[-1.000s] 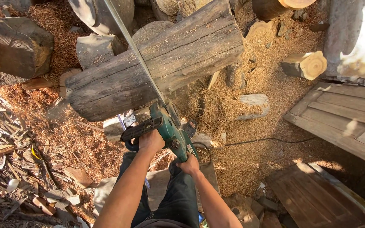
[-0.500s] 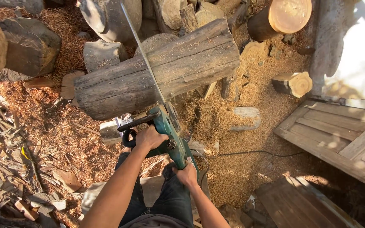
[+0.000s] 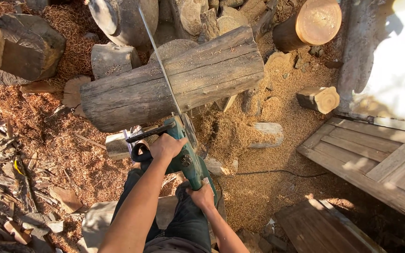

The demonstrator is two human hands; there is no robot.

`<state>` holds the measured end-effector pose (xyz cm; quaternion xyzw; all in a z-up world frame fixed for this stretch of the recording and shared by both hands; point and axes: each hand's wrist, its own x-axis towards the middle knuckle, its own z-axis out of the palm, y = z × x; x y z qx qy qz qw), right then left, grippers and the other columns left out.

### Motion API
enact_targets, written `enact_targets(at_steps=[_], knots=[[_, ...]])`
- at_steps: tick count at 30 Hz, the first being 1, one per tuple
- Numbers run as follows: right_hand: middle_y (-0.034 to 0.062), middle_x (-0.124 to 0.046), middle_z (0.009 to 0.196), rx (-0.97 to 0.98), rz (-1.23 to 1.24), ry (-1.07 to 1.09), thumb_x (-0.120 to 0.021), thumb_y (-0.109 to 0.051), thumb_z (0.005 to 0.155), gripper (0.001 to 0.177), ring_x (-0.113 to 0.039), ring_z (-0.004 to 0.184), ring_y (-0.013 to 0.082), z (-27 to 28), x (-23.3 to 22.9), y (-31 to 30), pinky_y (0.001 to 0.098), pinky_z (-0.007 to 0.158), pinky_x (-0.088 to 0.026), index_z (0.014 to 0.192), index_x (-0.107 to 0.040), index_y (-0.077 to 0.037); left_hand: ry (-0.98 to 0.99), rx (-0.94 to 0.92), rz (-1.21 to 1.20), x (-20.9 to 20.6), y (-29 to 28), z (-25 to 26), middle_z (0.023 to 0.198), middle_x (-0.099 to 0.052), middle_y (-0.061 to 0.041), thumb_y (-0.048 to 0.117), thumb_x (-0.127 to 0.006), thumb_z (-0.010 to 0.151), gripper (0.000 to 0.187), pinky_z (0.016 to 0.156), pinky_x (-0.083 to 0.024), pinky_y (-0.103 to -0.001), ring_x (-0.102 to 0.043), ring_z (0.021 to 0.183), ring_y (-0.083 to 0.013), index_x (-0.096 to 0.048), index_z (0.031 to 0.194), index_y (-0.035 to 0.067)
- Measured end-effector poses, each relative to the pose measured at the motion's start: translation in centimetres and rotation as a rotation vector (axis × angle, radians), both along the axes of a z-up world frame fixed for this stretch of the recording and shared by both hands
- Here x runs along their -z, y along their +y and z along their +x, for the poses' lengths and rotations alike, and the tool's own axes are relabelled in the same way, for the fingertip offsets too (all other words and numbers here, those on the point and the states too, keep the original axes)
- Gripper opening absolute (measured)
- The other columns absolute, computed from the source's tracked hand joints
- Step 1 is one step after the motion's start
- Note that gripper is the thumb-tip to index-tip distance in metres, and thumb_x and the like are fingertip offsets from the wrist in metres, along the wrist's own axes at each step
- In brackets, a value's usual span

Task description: Cutting a large wooden log using an electric chainsaw.

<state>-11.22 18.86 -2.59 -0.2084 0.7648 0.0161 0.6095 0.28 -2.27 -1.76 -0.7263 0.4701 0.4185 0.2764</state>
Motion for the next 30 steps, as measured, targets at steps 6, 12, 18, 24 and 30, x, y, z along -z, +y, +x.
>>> enact_targets(at_steps=[6,12,18,24,30], knots=[[0.0173,-0.076,0.113,0.006,-0.012,0.002,-0.085,-0.029,0.077,0.051,-0.073,0.106,0.0296,-0.1,-0.3,0.4,0.0418,0.098,-0.054,0.120,-0.069,-0.007,-0.016,-0.001,0.015,-0.1,-0.4,0.0,0.075,-0.072,-0.008,0.068,-0.070,0.075,0.059,0.060,-0.053,-0.040,-0.069,0.068,-0.0235,-0.076,0.080,0.010],[0.0203,-0.074,0.115,-0.044,-0.048,-0.007,-0.086,-0.037,0.077,0.058,-0.072,0.108,0.0322,-0.4,-0.2,0.8,0.0417,0.098,-0.054,0.121,-0.066,-0.004,-0.018,-0.023,0.066,-1.6,-1.3,-0.3,0.079,-0.075,-0.009,0.068,-0.070,0.076,0.060,0.063,-0.054,-0.041,-0.072,0.072,-0.0242,-0.079,0.085,0.010],[0.0206,-0.074,0.113,-0.093,-0.054,-0.021,-0.084,-0.045,0.078,0.062,-0.072,0.106,0.0321,-0.8,-1.7,0.0,0.0429,0.097,-0.054,0.120,-0.066,-0.003,-0.010,-0.043,0.080,-2.0,-1.9,-0.5,0.083,-0.075,-0.009,0.068,-0.071,0.076,0.060,0.069,-0.055,-0.042,-0.072,0.076,-0.0245,-0.079,0.091,0.011],[0.0198,-0.074,0.112,-0.122,-0.047,-0.049,-0.081,-0.054,0.077,0.071,-0.073,0.105,0.0330,-1.3,-3.2,-0.8,0.0450,0.097,-0.055,0.124,-0.064,-0.004,-0.019,-0.038,0.102,-2.9,-2.7,-0.9,0.088,-0.077,-0.012,0.069,-0.069,0.079,0.064,0.073,-0.056,-0.042,-0.074,0.079,-0.0250,-0.079,0.099,0.008],[0.0222,-0.070,0.119,-0.124,-0.114,-0.075,-0.083,-0.063,0.070,0.092,-0.068,0.114,0.0350,-1.8,-3.7,-0.5,0.0452,0.101,-0.052,0.132,-0.057,0.000,-0.019,-0.070,0.136,-3.2,-3.3,-1.0,0.086,-0.077,-0.012,0.066,-0.070,0.078,0.062,0.071,-0.056,-0.042,-0.074,0.077,-0.0250,-0.079,0.100,0.008]])
